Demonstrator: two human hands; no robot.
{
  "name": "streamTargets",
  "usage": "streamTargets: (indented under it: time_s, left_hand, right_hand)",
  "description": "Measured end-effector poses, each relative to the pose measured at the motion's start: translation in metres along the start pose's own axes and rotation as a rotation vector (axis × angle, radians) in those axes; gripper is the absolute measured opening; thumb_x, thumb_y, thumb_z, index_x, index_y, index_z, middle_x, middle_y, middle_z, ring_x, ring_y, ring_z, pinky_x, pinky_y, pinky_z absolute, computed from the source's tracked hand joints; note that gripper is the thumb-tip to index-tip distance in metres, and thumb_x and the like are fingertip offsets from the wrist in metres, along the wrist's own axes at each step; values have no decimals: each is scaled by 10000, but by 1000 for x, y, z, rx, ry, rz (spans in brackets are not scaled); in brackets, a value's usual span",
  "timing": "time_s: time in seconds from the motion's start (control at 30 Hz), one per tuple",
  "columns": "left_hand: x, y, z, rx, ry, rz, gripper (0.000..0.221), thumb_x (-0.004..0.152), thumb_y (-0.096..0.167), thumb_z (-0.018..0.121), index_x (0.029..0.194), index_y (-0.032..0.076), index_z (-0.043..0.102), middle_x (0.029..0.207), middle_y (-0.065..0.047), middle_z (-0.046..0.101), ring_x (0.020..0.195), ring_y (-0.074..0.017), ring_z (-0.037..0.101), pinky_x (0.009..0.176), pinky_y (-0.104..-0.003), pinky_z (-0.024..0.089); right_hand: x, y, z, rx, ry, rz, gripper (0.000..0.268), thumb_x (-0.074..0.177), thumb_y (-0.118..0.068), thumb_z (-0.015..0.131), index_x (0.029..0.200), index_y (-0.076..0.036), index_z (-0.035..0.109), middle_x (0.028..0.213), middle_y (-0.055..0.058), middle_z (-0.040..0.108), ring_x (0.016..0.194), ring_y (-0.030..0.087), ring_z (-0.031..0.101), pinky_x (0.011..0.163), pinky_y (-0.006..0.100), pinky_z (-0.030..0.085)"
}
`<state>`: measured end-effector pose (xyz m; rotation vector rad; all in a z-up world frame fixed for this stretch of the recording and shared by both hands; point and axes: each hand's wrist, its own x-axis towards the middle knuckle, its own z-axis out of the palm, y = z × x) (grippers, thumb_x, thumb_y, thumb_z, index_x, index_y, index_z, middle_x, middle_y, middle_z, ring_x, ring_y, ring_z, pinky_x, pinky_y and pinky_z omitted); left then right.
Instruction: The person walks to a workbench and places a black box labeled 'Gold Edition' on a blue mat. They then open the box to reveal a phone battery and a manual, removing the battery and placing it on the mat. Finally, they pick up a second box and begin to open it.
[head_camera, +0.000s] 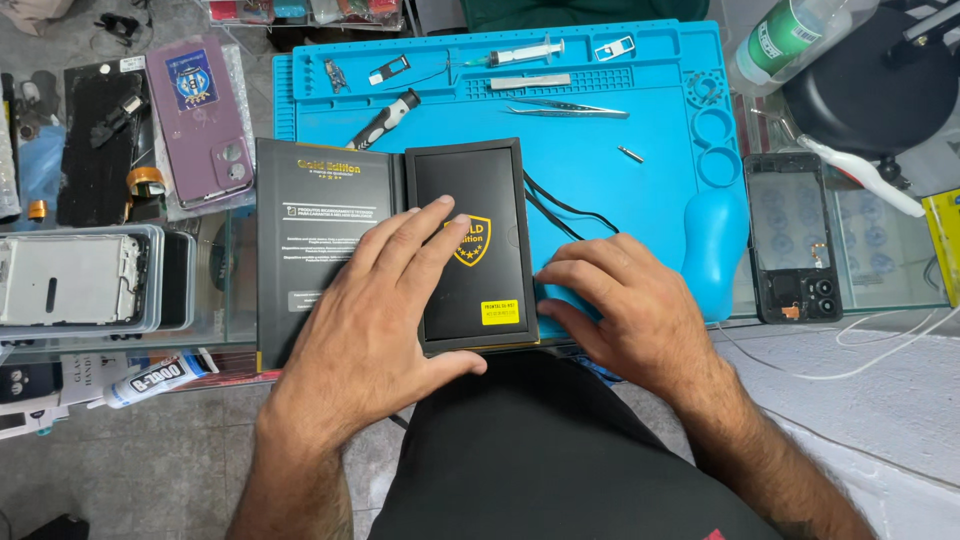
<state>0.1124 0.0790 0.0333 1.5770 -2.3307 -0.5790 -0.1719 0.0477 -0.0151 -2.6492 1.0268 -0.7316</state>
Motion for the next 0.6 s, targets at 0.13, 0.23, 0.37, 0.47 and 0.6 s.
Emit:
streamTargets:
  time_s: [0.13, 0.23, 0.37, 0.47, 0.6]
  left_hand:
    - [-5, -8, 9, -42, 54, 0, 1229, 688, 502, 1050, 1686, 104, 452, 1781, -56, 444, 1602, -334, 396, 1253, -523, 403]
    - [-7, -12, 13, -62, 100, 28, 1262, 692, 580, 1040, 1687, 76, 450, 1761, -85, 467, 1598, -353, 412, 1296, -526, 378]
    - [-2, -10, 14, -39, 121, 56, 1233, 726, 672, 980, 1665, 50, 480, 1722, -110, 513, 1579, -355, 427, 1298, -523, 367]
    - [7, -1, 10, 11, 102, 23, 1108, 802, 698, 902, 1633, 66, 529, 1650, -95, 571, 1523, -321, 468, 1214, -516, 437]
    - [22, 6, 9, 206, 137, 92, 647, 908, 405, 867, 1441, 115, 643, 1378, -96, 648, 1216, -339, 604, 974, -499, 547]
  right_hand:
    - [2, 0, -2, 10, 11, -9, 214, 1032, -164, 847, 1195, -115, 716, 1214, 71, 747, 986, 277, 692, 828, 409, 553]
    - [3, 1, -1, 37, 16, 21, 163, 1057, -128, 792, 1182, -67, 706, 1174, 90, 774, 1068, 283, 729, 907, 421, 547]
    - [5, -1, -3, 74, -12, 113, 253, 1053, -199, 786, 1265, -95, 694, 1210, 66, 785, 1078, 287, 729, 952, 412, 559]
    - [2, 3, 0, 24, -33, 41, 372, 1046, -219, 828, 1399, -167, 722, 1249, 89, 743, 1021, 287, 680, 832, 414, 552]
    - [0, 5, 3, 56, 5, 8, 333, 1056, -143, 825, 1375, -162, 732, 1230, 97, 747, 1006, 283, 690, 829, 411, 542]
